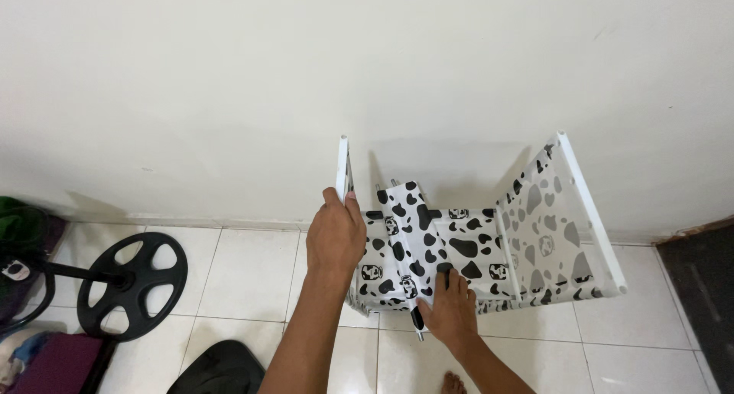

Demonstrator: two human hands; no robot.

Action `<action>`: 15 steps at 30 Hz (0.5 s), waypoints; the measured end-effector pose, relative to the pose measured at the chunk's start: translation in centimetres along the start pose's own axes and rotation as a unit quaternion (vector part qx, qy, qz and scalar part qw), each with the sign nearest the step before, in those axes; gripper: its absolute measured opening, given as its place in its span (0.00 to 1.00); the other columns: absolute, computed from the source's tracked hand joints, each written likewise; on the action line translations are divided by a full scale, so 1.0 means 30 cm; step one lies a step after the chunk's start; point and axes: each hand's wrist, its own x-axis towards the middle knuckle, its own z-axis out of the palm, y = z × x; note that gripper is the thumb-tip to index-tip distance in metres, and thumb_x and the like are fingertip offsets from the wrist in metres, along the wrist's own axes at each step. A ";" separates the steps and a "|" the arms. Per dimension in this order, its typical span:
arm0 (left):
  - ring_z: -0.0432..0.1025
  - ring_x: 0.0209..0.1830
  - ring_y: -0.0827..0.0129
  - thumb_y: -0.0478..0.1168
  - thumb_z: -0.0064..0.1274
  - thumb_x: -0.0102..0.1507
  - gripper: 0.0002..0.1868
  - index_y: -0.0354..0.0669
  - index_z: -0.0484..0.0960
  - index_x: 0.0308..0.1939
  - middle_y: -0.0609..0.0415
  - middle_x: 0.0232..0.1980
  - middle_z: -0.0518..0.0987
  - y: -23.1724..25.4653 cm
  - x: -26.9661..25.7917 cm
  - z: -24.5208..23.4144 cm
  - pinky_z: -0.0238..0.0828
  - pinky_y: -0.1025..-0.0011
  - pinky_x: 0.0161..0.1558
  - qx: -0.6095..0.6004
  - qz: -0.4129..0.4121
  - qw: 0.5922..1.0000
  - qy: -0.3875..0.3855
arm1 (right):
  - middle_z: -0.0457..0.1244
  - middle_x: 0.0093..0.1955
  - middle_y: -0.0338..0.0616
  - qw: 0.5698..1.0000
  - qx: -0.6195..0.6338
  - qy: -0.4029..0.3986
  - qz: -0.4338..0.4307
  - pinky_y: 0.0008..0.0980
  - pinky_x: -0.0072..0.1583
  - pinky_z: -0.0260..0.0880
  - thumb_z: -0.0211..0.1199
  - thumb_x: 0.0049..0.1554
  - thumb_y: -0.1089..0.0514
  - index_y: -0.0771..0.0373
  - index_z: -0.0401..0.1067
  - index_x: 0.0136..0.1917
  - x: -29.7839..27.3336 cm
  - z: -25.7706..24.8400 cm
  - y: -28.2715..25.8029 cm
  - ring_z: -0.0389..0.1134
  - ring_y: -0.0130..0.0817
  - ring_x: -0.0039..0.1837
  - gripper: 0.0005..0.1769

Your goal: The person assembles a small fabric-covered storage unit by inserting metal rods into the fabric sleeves and connecting the frame pieces. They then move the unit to a table and continue inserting rods into additional fabric panels.

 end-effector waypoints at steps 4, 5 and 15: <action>0.77 0.32 0.40 0.47 0.35 0.73 0.18 0.32 0.68 0.46 0.34 0.30 0.79 -0.005 0.001 0.008 0.73 0.48 0.34 0.001 0.028 0.999 0.027 | 0.45 0.76 0.66 1.000 -0.012 -0.011 -0.025 0.53 0.71 0.52 0.65 0.55 0.34 0.72 0.49 0.75 -0.030 -0.010 -0.055 0.48 0.55 0.75 0.52; 0.77 0.32 0.40 0.47 0.36 0.72 0.18 0.31 0.68 0.46 0.34 0.31 0.79 -0.006 0.001 0.010 0.73 0.48 0.34 -0.001 0.027 0.999 0.024 | 0.43 0.78 0.66 0.998 -0.026 -0.061 -0.021 0.52 0.72 0.50 0.66 0.55 0.34 0.71 0.46 0.77 -0.028 -0.005 -0.073 0.47 0.55 0.76 0.54; 0.78 0.34 0.41 0.47 0.36 0.72 0.18 0.31 0.68 0.47 0.33 0.32 0.79 -0.010 -0.004 0.015 0.75 0.49 0.36 0.011 0.027 0.999 0.022 | 0.68 0.55 0.58 0.970 0.213 -0.023 0.115 0.47 0.58 0.73 0.54 0.60 0.55 0.64 0.60 0.69 0.016 0.031 -0.015 0.74 0.52 0.56 0.26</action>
